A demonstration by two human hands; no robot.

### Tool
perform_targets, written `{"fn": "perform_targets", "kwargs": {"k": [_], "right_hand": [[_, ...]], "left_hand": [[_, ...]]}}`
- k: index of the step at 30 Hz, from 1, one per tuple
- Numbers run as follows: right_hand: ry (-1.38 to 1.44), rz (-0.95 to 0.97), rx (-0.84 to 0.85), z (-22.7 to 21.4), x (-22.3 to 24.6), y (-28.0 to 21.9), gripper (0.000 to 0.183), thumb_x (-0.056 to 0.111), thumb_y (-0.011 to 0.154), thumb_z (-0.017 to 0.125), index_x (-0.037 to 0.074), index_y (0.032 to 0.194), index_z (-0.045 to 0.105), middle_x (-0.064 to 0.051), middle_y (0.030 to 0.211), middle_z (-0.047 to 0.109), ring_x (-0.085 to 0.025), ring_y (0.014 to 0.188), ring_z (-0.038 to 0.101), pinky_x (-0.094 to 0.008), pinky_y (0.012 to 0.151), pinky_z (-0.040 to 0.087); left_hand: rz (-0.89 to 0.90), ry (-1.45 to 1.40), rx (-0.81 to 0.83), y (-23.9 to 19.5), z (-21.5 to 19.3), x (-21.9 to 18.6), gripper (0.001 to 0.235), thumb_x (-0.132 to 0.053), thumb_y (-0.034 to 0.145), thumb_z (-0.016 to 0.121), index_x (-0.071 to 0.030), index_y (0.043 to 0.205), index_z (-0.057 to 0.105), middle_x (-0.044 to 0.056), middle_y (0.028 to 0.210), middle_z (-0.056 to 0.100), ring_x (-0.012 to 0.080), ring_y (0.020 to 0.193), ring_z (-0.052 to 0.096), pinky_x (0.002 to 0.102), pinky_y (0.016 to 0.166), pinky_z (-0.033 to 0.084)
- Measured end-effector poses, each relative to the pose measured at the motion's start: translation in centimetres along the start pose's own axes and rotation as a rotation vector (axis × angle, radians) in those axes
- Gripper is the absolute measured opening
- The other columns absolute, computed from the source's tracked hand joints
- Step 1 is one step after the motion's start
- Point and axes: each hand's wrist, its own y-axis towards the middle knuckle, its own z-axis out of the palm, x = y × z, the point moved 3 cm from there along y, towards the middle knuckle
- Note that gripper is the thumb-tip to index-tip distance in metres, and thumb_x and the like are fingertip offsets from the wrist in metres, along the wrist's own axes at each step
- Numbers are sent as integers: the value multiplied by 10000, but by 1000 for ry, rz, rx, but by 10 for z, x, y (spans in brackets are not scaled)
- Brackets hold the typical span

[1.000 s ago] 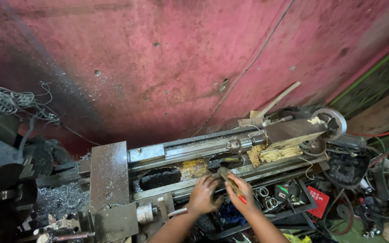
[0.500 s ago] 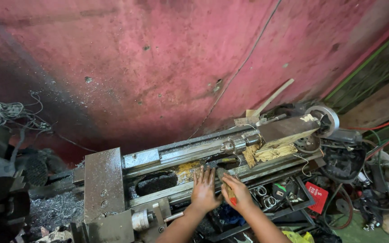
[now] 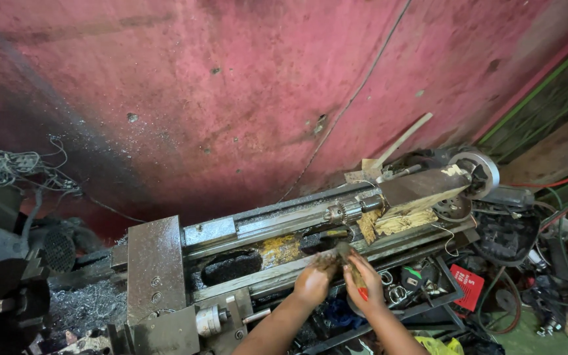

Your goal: Cleaning metal shavings from a lathe using a small brush

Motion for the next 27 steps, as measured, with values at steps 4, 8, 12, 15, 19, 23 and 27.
{"fn": "perform_targets", "kwargs": {"k": [4,8,12,15,19,23,27], "right_hand": [[25,-8,-16,-6,16,3,343,102,890,661,9,1214,725,-146,1347,692,-259,1263,660,-351,1133,484],[-31,88,75,0,17,6,409,196,920,662,65,1307,675,-136,1421,642,-277,1313,622,-394,1121,516],[-94,-34,135,5,25,7,461,288,951,612,22,1326,650,-182,1418,626,-331,1328,593,-413,1140,463],[-218,-78,192,14,10,9,415,284,923,646,65,1270,707,-115,1358,681,-261,1259,648,-354,1120,476],[-195,50,194,9,10,11,387,272,952,624,62,1270,692,-150,1360,671,-299,1236,662,-411,1083,549],[-218,113,293,4,11,15,414,262,932,624,90,1305,674,-102,1375,669,-261,1249,653,-399,1097,531],[-192,127,247,-6,8,18,371,227,893,605,114,1227,721,-75,1226,757,-238,1102,731,-387,1020,576]], "left_hand": [[-246,-182,158,6,-31,-13,509,180,761,602,2,1231,687,258,1215,696,402,1099,679,455,980,569],[-452,-247,38,9,-53,-18,89,-82,912,700,-47,994,694,135,1006,722,286,923,708,362,824,650],[-474,-109,18,-9,-26,-4,499,-294,905,678,-6,1303,592,255,1311,619,446,1288,521,550,1126,427],[-511,-46,82,-6,-28,-5,588,-341,928,649,-15,1393,497,228,1385,535,418,1356,434,533,1167,377],[-322,16,-72,4,-37,-15,549,-254,899,679,25,1344,523,246,1287,602,411,1254,543,528,1169,374],[-370,48,8,15,-39,-22,741,-294,867,769,32,1453,453,275,1452,522,442,1401,446,563,1197,320],[-400,38,61,24,-38,-26,853,-363,869,783,32,1513,388,289,1532,434,464,1444,382,608,1198,256]]}}
